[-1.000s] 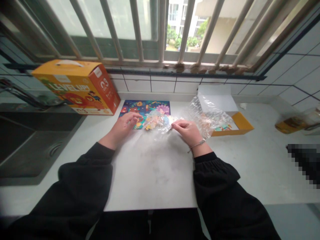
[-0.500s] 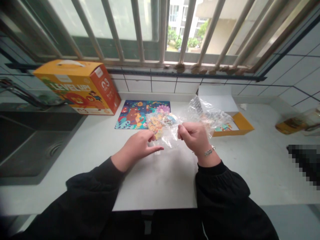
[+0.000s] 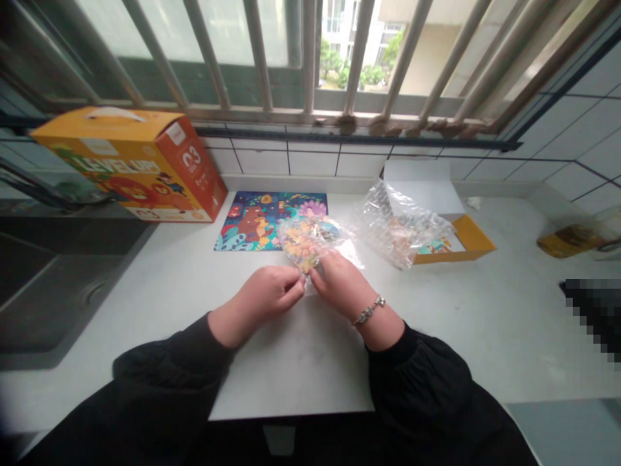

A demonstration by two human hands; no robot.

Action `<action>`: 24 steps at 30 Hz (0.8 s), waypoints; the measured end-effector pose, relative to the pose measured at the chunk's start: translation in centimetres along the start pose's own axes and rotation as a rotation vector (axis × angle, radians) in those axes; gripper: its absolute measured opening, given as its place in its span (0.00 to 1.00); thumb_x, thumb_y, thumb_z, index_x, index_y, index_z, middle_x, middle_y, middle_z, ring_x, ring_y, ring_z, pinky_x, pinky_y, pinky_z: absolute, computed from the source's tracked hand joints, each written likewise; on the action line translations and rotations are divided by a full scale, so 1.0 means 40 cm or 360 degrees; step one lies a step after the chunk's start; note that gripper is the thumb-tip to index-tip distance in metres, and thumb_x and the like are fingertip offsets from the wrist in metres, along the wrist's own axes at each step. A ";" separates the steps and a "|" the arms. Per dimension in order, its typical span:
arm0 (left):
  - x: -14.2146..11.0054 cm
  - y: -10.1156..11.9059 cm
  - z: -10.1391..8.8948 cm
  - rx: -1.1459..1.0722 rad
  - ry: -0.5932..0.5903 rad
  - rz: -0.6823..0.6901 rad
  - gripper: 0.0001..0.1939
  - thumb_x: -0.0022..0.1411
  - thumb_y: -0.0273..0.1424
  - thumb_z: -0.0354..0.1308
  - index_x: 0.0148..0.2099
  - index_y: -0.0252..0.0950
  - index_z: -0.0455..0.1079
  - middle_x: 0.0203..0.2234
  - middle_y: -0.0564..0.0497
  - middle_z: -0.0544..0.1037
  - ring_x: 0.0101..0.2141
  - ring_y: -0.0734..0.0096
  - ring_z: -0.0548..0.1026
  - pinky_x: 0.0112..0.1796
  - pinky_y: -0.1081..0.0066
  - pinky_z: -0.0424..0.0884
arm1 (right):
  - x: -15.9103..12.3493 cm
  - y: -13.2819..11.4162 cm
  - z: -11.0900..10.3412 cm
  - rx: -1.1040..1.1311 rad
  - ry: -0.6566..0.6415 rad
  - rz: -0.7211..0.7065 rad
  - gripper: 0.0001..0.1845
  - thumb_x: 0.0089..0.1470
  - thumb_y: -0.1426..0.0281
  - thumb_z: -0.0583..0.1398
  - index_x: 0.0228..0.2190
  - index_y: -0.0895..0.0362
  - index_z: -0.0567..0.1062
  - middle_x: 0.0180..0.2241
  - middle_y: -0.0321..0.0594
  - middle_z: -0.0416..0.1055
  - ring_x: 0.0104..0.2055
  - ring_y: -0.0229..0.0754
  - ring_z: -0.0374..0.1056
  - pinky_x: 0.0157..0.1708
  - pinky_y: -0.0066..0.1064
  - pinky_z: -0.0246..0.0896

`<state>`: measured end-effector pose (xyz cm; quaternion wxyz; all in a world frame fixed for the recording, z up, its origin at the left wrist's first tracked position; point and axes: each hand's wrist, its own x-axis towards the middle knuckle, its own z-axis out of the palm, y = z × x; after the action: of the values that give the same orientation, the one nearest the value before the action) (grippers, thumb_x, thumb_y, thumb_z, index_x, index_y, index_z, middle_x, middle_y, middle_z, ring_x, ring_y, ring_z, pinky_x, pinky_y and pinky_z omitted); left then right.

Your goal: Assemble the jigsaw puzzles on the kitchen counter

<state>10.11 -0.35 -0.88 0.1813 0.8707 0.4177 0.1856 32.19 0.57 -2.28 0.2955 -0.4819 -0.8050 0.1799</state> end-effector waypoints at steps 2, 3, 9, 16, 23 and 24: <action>-0.002 0.013 0.017 -0.0091 -0.0065 0.0158 0.16 0.76 0.35 0.52 0.33 0.40 0.72 0.29 0.46 0.81 0.31 0.63 0.77 0.35 0.63 0.69 | 0.003 0.007 0.016 0.0036 0.0034 0.0057 0.26 0.66 0.66 0.64 0.63 0.55 0.78 0.62 0.55 0.80 0.65 0.61 0.76 0.69 0.54 0.70; -0.004 0.019 0.026 -0.0130 -0.0105 0.0241 0.15 0.76 0.34 0.53 0.34 0.40 0.72 0.31 0.46 0.82 0.32 0.63 0.78 0.36 0.63 0.71 | 0.005 0.012 0.022 0.0067 0.0048 0.0084 0.26 0.65 0.64 0.66 0.62 0.54 0.78 0.61 0.54 0.81 0.64 0.61 0.77 0.68 0.54 0.70; -0.017 0.040 0.027 -0.0339 -0.0218 0.0509 0.18 0.81 0.39 0.52 0.37 0.40 0.74 0.33 0.46 0.83 0.35 0.62 0.80 0.39 0.63 0.74 | 0.017 0.039 0.040 0.0313 0.0009 0.0257 0.30 0.55 0.58 0.75 0.58 0.47 0.81 0.53 0.46 0.85 0.57 0.62 0.81 0.60 0.53 0.79; 0.011 -0.050 -0.035 -0.0204 0.0671 -0.0272 0.17 0.81 0.43 0.47 0.41 0.42 0.71 0.41 0.44 0.81 0.47 0.56 0.78 0.53 0.57 0.75 | 0.012 0.043 0.045 0.0252 -0.0027 0.0215 0.27 0.54 0.58 0.77 0.54 0.48 0.83 0.52 0.46 0.84 0.53 0.58 0.82 0.58 0.53 0.79; 0.042 -0.134 -0.006 -0.0366 0.0582 -0.0691 0.11 0.76 0.40 0.54 0.48 0.40 0.72 0.47 0.43 0.85 0.47 0.55 0.82 0.53 0.55 0.78 | 0.007 0.034 0.039 0.0272 -0.0077 0.0230 0.18 0.58 0.56 0.75 0.48 0.48 0.86 0.49 0.44 0.85 0.50 0.55 0.82 0.57 0.52 0.80; 0.042 -0.134 -0.003 -0.0351 0.0564 -0.0691 0.11 0.75 0.40 0.56 0.49 0.40 0.73 0.47 0.43 0.85 0.47 0.55 0.82 0.52 0.55 0.78 | 0.007 0.039 0.034 0.0353 -0.0086 0.0241 0.17 0.59 0.56 0.74 0.48 0.48 0.86 0.48 0.43 0.86 0.49 0.54 0.82 0.56 0.50 0.81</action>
<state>7.48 4.15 -3.01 0.2344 0.6902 0.5966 0.3358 32.25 1.54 -4.14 0.3109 -0.5006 -0.7492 0.3023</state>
